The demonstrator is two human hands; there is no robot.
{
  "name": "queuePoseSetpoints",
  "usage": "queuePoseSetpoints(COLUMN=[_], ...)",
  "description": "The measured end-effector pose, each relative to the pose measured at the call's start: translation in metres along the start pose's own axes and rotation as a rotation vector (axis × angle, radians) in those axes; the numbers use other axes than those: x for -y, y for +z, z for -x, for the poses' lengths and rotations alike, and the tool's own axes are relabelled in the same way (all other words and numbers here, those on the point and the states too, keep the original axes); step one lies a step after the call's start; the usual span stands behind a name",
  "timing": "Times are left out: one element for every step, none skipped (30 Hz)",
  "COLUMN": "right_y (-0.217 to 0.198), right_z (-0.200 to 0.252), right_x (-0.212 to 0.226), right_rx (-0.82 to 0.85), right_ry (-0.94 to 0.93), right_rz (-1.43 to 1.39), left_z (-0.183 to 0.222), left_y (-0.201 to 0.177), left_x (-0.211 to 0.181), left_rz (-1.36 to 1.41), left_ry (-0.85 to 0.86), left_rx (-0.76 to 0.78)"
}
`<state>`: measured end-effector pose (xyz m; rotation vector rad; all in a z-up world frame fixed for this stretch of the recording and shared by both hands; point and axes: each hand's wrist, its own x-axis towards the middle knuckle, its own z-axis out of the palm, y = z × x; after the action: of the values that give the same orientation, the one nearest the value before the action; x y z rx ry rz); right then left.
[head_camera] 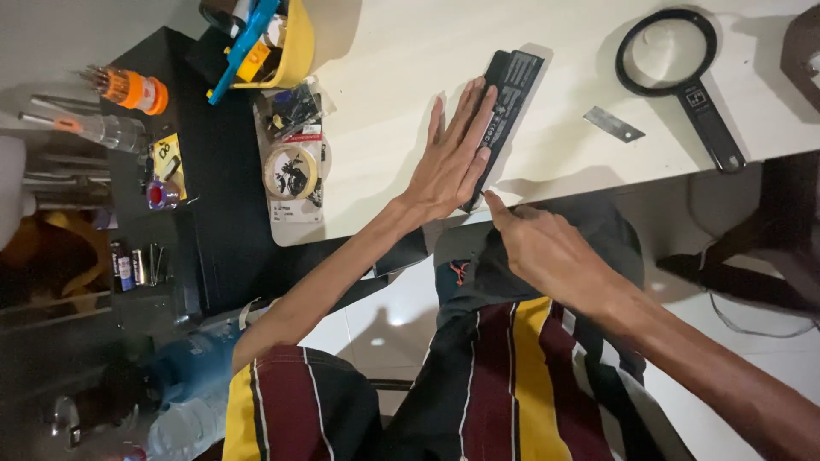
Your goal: Carefully prying open the edges of a laptop battery case using a small flathead screwdriver to access internal components.
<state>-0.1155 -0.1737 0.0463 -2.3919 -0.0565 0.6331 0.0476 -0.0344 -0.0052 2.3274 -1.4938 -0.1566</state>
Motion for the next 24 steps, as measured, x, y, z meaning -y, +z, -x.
queuePoseSetpoints(right_y=[0.004, 0.009, 0.011, 0.006, 0.005, 0.003, 0.008, 0.012, 0.018, 0.017, 0.014, 0.011, 0.01, 0.009, 0.008, 0.007, 0.007, 0.007, 0.012, 0.017, 0.023, 0.022, 0.02, 0.018], right_z=[0.001, 0.002, 0.001, 0.002, 0.005, 0.007, 0.002, -0.004, -0.009, -0.007, -0.006, -0.005, -0.002, 0.0, 0.001, 0.0, 0.001, 0.001, 0.0, 0.0, -0.001, -0.001, 0.001, 0.002], right_x=[-0.004, -0.007, -0.01, -0.011, -0.011, -0.011, -0.018, -0.025, -0.031, -0.028, -0.025, -0.023, -0.021, -0.019, -0.017, -0.016, -0.018, -0.019, -0.023, -0.027, -0.029, -0.026, -0.025, -0.023], right_rx=[0.002, -0.054, -0.111, -0.111, -0.191, -0.272, -0.276, -0.298, -0.315, -0.314, -0.301, -0.288, -0.287, -0.276, -0.269, -0.271, -0.265, -0.26, -0.262, -0.294, -0.324, -0.325, -0.367, -0.408], right_ry=[0.004, -0.026, -0.063, -0.066, -0.163, -0.258, -0.257, -0.219, -0.18, -0.179, -0.142, -0.104, -0.104, -0.09, -0.078, -0.081, -0.077, -0.073, -0.073, -0.113, -0.155, -0.157, -0.212, -0.267], right_rz=[0.0, -0.081, -0.16, -0.158, -0.365, -0.572, -0.571, -0.522, -0.475, -0.477, -0.514, -0.552, -0.552, -0.593, -0.634, -0.635, -0.647, -0.659, -0.659, -0.641, -0.624, -0.626, -0.608, -0.589], left_z=[0.001, 0.002, 0.002, -0.001, -0.001, 0.0, -0.002, -0.004, -0.002, 0.0, -0.001, -0.001, 0.0, 0.0, 0.0, 0.0, 0.0, -0.001, -0.002, -0.003, -0.002, -0.001, -0.001, -0.001], left_y=[0.001, 0.001, -0.002, -0.003, -0.004, -0.005, -0.005, -0.004, -0.004, -0.003, -0.003, -0.003, -0.002, -0.001, -0.001, -0.004, -0.005, -0.006, -0.005, -0.004, -0.004, -0.006, -0.007, -0.008], left_x=[-0.002, -0.003, -0.002, -0.001, -0.002, -0.003, -0.003, -0.002, -0.002, -0.003, -0.003, -0.003, -0.003, -0.004, -0.003, -0.003, -0.005, -0.006, -0.005, -0.003, -0.002, -0.001, -0.001, -0.001], left_rz=[0.004, 0.027, 0.044, 0.042, 0.043, 0.043, 0.043, 0.044, 0.047, 0.048, 0.046, 0.043, 0.044, 0.053, 0.059, 0.056, 0.066, 0.075, 0.075, 0.077, 0.077, 0.075, 0.081, 0.087], left_ry=[0.002, -0.001, -0.007, -0.009, -0.009, -0.01, -0.006, -0.008, -0.014, -0.015, -0.014, -0.013, -0.015, -0.016, -0.014, -0.014, -0.014, -0.015, -0.013, -0.01, -0.009, -0.008, -0.001, 0.006], left_rx=[0.001, 0.006, 0.008, 0.006, 0.008, 0.01, 0.01, 0.011, 0.015, 0.017, 0.012, 0.006, 0.006, 0.005, 0.004, 0.004, 0.002, -0.001, -0.001, 0.002, 0.007, 0.008, 0.02, 0.033])
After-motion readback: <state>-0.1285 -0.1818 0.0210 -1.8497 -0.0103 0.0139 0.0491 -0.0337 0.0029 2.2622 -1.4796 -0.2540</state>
